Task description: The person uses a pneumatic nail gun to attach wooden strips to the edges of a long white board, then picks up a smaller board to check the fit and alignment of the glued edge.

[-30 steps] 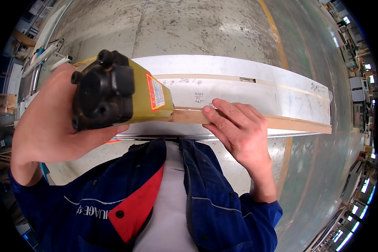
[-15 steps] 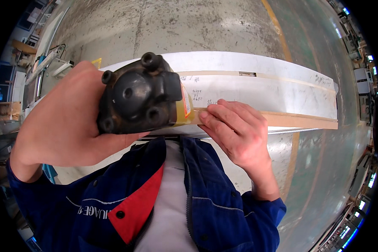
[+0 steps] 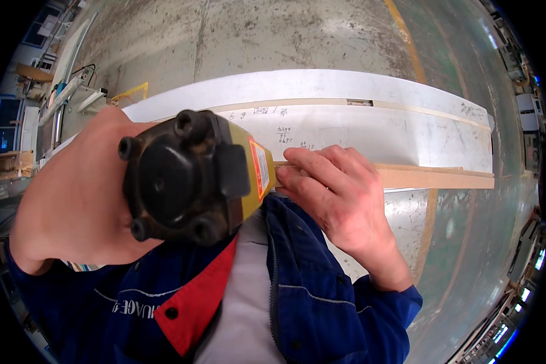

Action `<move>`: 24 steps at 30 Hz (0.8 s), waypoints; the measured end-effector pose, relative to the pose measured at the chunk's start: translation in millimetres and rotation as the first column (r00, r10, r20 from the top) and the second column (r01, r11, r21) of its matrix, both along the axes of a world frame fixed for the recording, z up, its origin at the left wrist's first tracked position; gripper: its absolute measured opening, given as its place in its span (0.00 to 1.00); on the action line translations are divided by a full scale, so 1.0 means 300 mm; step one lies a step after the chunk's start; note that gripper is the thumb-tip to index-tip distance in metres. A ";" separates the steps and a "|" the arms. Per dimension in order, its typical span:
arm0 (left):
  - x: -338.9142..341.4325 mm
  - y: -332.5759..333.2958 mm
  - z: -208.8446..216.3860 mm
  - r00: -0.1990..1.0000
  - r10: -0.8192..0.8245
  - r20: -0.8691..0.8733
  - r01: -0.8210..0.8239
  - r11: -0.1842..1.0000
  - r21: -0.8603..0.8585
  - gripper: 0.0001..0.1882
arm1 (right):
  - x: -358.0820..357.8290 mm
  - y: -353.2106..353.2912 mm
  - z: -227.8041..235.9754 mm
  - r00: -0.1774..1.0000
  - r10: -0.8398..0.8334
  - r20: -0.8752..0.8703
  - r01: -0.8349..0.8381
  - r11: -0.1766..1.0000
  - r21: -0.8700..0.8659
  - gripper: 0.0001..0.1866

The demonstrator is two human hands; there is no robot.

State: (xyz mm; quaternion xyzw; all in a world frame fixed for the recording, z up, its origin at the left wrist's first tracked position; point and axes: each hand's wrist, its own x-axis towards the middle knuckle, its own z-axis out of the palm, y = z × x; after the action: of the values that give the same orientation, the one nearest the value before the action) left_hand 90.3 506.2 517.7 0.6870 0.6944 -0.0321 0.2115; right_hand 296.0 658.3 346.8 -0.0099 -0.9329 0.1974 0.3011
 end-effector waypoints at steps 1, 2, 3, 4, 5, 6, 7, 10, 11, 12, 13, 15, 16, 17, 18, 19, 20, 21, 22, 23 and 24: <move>0.000 -0.002 -0.002 0.998 0.014 -0.057 -0.015 1.000 -0.021 0.41 | 0.004 0.003 0.000 1.000 -0.007 0.010 0.007 1.000 -0.008 0.10; -0.014 -0.012 -0.010 0.992 0.107 -0.072 -0.112 0.991 -0.069 0.43 | 0.005 0.006 -0.002 1.000 -0.012 0.020 0.012 1.000 -0.016 0.10; -0.021 -0.007 -0.019 0.990 0.129 -0.064 -0.134 0.987 -0.087 0.45 | 0.006 0.009 0.001 0.999 -0.015 0.032 0.015 1.000 -0.023 0.10; -0.025 -0.004 -0.023 0.987 0.153 -0.057 -0.158 0.982 -0.104 0.47 | 0.008 0.009 0.004 0.999 -0.018 0.038 0.019 0.999 -0.027 0.10; -0.030 0.008 -0.029 0.994 0.106 -0.021 -0.108 0.990 -0.091 0.48 | 0.008 0.010 0.004 0.999 -0.022 0.042 0.023 0.999 -0.030 0.11; -0.033 0.028 -0.026 0.996 0.084 0.016 -0.082 0.990 -0.116 0.49 | 0.009 0.011 0.004 0.999 -0.027 0.045 0.029 0.999 -0.033 0.11; -0.032 0.038 -0.020 0.996 0.074 0.050 -0.066 0.988 -0.141 0.50 | 0.005 0.007 0.004 0.999 -0.024 0.042 0.025 0.999 -0.036 0.11; -0.021 0.064 0.019 0.990 0.125 0.064 -0.104 0.958 -0.267 0.51 | 0.000 0.002 0.001 0.999 -0.018 0.039 0.019 0.999 -0.046 0.12; -0.023 0.064 0.020 0.988 0.139 0.063 -0.115 0.950 -0.290 0.50 | -0.003 0.000 0.002 0.999 -0.016 0.040 0.018 0.999 -0.048 0.12; -0.028 0.055 0.017 0.988 0.145 0.056 -0.122 0.947 -0.299 0.48 | -0.007 -0.004 0.004 0.999 -0.010 0.044 0.012 0.999 -0.048 0.12; -0.023 0.052 0.013 0.990 0.132 0.049 -0.114 0.956 -0.271 0.47 | -0.009 -0.002 0.008 0.999 -0.003 0.049 0.005 0.999 -0.048 0.12; -0.026 0.024 0.002 0.994 0.107 0.018 -0.102 0.978 -0.184 0.43 | -0.017 -0.005 0.008 0.998 0.022 0.056 -0.019 0.998 -0.053 0.12; -0.028 0.023 -0.002 0.996 0.087 0.003 -0.086 0.989 -0.122 0.42 | -0.008 0.001 0.015 0.998 0.015 0.059 -0.012 0.999 -0.043 0.12; -0.029 0.023 -0.007 0.997 0.082 -0.014 -0.083 0.993 -0.080 0.40 | -0.006 0.006 0.018 0.998 0.008 0.063 -0.006 0.999 -0.036 0.12; -0.030 0.020 -0.012 0.995 0.090 -0.039 -0.092 0.995 -0.040 0.39 | -0.001 0.010 0.009 0.998 -0.002 0.059 0.003 1.000 -0.027 0.12; -0.025 0.003 -0.007 0.990 0.115 -0.078 -0.115 0.993 -0.001 0.37 | -0.008 0.016 0.005 0.999 -0.003 0.040 0.003 1.000 -0.015 0.12; -0.013 -0.012 -0.002 0.984 0.144 -0.104 -0.141 0.989 0.036 0.36 | -0.006 0.016 0.008 1.000 -0.005 0.029 0.005 1.000 -0.006 0.12; 0.003 -0.024 0.005 0.977 0.169 -0.128 -0.160 0.984 0.078 0.34 | -0.006 0.019 0.010 1.000 -0.009 0.020 0.009 1.000 -0.007 0.12; 0.006 -0.038 0.010 0.972 0.189 -0.140 -0.174 0.978 0.111 0.33 | -0.007 0.016 0.010 1.000 -0.011 0.015 0.012 1.000 -0.020 0.12; 0.008 -0.053 0.020 0.970 0.205 -0.130 -0.185 0.971 0.151 0.31 | -0.007 0.019 0.017 1.000 0.006 0.012 -0.006 1.000 -0.011 0.12; 0.010 -0.065 0.032 0.971 0.214 -0.108 -0.189 0.960 0.206 0.30 | -0.004 0.027 0.026 1.000 0.023 0.010 -0.023 1.000 -0.004 0.13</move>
State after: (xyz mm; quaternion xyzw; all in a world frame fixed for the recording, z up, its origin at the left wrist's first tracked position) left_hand 93.4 486.7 527.4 0.6265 0.7729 0.0133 0.1002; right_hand 294.8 666.4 354.6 -0.0009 -0.9341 0.2024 0.2940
